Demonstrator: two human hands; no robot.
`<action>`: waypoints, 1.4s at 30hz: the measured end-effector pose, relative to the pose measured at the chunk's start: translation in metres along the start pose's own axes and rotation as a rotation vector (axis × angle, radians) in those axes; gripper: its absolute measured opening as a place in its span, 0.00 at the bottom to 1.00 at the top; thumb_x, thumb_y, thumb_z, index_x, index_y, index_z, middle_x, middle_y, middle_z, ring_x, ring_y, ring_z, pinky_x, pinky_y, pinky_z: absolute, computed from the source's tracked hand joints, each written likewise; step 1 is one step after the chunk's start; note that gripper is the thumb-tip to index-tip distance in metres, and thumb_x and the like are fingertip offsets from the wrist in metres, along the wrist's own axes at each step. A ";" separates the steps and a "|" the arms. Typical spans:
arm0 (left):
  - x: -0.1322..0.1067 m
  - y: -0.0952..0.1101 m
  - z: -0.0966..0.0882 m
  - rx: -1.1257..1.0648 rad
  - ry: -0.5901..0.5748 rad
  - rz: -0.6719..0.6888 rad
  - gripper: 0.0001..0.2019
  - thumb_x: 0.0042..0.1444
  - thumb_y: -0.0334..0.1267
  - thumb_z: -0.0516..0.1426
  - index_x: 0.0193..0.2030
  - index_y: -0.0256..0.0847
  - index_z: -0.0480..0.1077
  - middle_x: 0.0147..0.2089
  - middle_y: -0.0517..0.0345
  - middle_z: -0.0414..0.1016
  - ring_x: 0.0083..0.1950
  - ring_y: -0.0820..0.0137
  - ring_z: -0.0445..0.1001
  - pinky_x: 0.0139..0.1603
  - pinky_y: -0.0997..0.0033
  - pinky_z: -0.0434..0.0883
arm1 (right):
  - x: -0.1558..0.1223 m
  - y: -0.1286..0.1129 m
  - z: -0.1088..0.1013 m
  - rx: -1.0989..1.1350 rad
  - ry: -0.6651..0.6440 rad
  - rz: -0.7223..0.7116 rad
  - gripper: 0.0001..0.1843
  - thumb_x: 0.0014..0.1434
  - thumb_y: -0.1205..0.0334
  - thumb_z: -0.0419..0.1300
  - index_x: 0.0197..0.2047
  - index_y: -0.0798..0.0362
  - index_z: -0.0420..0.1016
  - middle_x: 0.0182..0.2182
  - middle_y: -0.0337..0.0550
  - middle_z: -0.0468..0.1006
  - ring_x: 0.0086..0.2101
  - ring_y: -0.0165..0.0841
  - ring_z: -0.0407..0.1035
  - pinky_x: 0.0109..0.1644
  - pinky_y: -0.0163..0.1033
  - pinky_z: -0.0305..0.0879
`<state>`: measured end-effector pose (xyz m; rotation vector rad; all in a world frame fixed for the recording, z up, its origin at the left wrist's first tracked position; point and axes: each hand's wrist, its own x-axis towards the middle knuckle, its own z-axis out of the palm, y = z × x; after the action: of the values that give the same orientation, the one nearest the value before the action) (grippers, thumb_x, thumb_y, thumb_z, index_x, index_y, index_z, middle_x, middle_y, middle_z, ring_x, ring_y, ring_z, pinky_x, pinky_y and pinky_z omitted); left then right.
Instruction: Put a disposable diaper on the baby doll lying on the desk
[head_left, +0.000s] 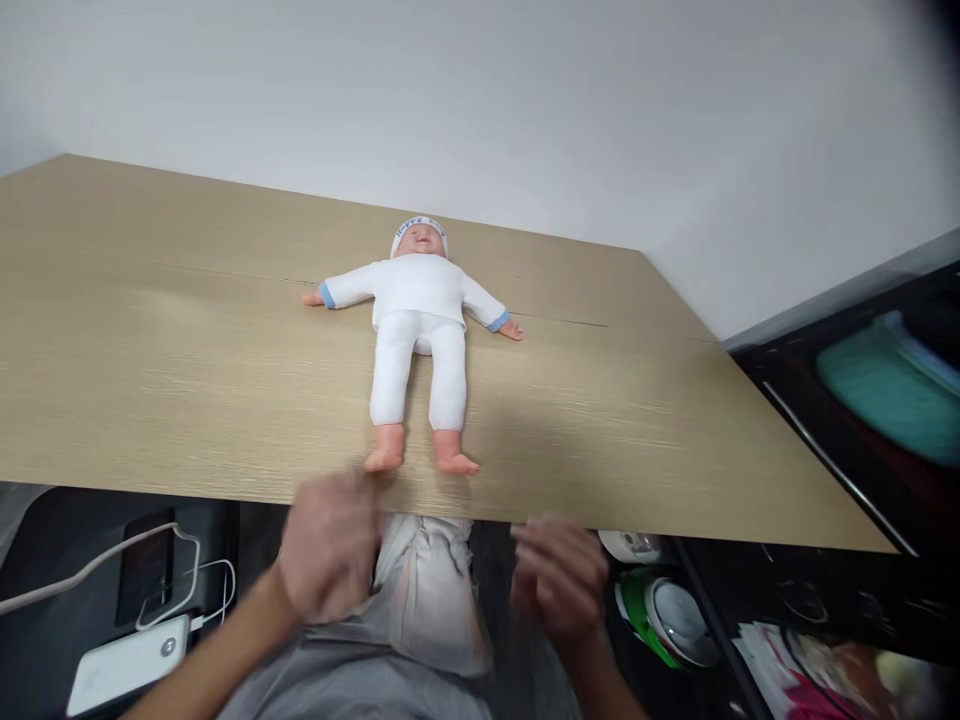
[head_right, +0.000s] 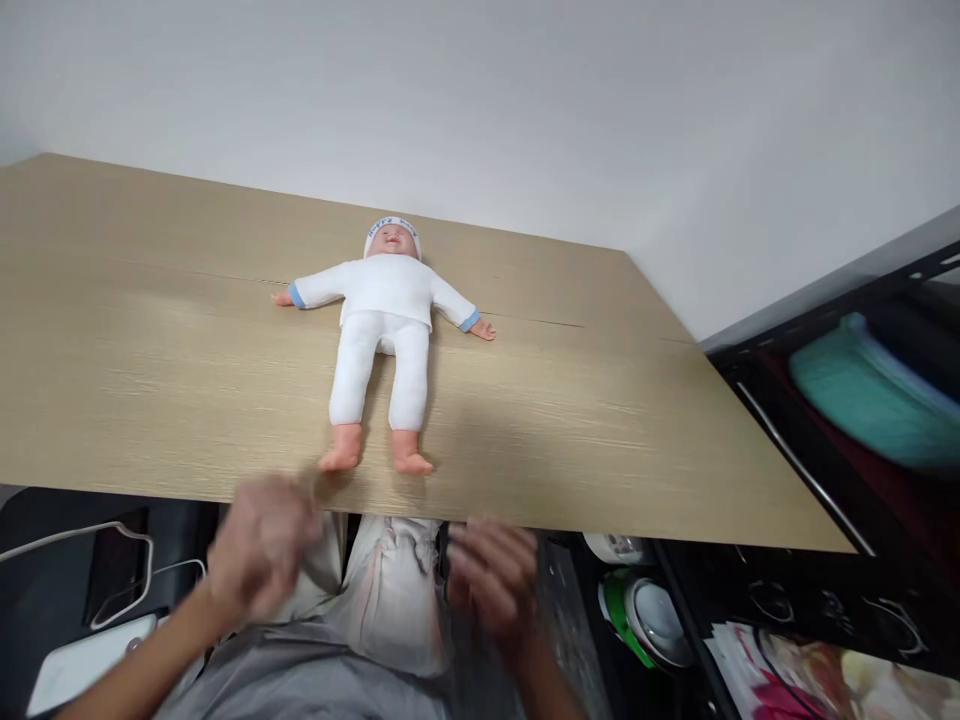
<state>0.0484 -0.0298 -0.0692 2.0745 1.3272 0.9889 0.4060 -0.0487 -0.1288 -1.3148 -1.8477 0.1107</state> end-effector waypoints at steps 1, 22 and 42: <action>-0.037 0.002 0.020 -0.121 -0.163 -0.026 0.12 0.66 0.59 0.61 0.48 0.63 0.84 0.44 0.49 0.86 0.49 0.45 0.82 0.64 0.33 0.74 | -0.032 -0.001 -0.001 0.051 0.015 -0.075 0.40 0.59 0.46 0.69 0.66 -0.07 0.64 0.35 0.36 0.87 0.30 0.60 0.83 0.36 0.77 0.82; -0.092 0.079 0.092 -0.910 -0.180 -0.816 0.42 0.43 0.66 0.78 0.61 0.46 0.79 0.64 0.41 0.85 0.70 0.41 0.80 0.71 0.46 0.77 | -0.081 -0.119 -0.027 0.527 -0.220 0.745 0.30 0.62 0.34 0.73 0.59 0.44 0.84 0.49 0.50 0.90 0.49 0.53 0.86 0.53 0.54 0.85; -0.075 0.076 0.041 -0.850 -0.066 -0.745 0.36 0.57 0.74 0.68 0.57 0.45 0.84 0.58 0.48 0.89 0.62 0.44 0.85 0.68 0.48 0.80 | -0.040 -0.156 -0.001 0.322 -0.134 0.518 0.22 0.69 0.42 0.68 0.58 0.48 0.79 0.38 0.44 0.87 0.35 0.42 0.82 0.39 0.44 0.80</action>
<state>0.1027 -0.1300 -0.0639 0.8700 1.1895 0.8891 0.2957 -0.1512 -0.0718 -1.5453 -1.4735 0.7522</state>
